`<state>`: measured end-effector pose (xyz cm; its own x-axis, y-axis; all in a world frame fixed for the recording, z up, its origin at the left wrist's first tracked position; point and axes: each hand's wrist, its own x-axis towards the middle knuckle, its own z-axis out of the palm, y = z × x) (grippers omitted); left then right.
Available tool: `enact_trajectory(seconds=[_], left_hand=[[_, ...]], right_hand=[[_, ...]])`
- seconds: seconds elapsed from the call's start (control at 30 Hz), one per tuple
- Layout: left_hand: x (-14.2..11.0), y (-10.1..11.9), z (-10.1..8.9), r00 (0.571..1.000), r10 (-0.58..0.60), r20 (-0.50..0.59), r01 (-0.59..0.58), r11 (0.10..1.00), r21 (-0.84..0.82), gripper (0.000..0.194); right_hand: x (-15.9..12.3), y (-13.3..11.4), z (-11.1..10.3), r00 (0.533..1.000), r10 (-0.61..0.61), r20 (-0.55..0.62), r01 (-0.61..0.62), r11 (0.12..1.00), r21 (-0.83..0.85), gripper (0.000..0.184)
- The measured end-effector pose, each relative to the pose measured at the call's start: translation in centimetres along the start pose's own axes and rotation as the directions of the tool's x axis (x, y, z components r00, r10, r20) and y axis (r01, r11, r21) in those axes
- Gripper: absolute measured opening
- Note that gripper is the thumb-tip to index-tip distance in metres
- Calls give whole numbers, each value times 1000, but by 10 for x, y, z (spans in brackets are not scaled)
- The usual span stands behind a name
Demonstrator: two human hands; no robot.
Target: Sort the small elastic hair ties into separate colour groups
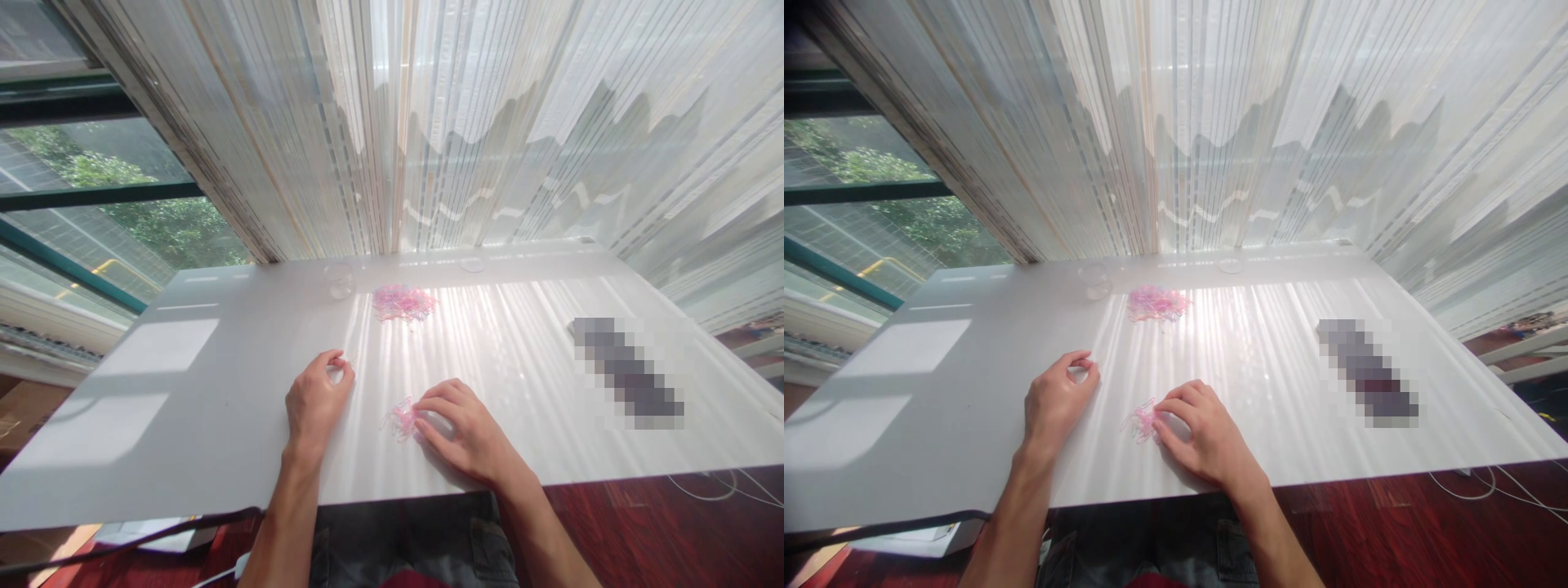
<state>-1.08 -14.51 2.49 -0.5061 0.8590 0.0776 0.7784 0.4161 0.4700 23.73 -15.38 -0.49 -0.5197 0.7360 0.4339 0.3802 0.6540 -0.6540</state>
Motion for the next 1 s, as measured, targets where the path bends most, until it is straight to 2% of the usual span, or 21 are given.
enact_trajectory(seconds=[0.3,0.53,1.0], left_hand=[[1,0,1,1000,-8,-11,8,1000,-16,26],[1,2,2,998,67,3,-67,994,-82,26],[2,2,2,997,70,9,-70,996,-62,24]], right_hand=[[0,0,0,1000,6,-2,-6,1000,1,10],[1,-1,-1,1000,-6,-6,5,1000,-21,11],[0,-1,0,1000,2,-11,-2,1000,-13,11]])
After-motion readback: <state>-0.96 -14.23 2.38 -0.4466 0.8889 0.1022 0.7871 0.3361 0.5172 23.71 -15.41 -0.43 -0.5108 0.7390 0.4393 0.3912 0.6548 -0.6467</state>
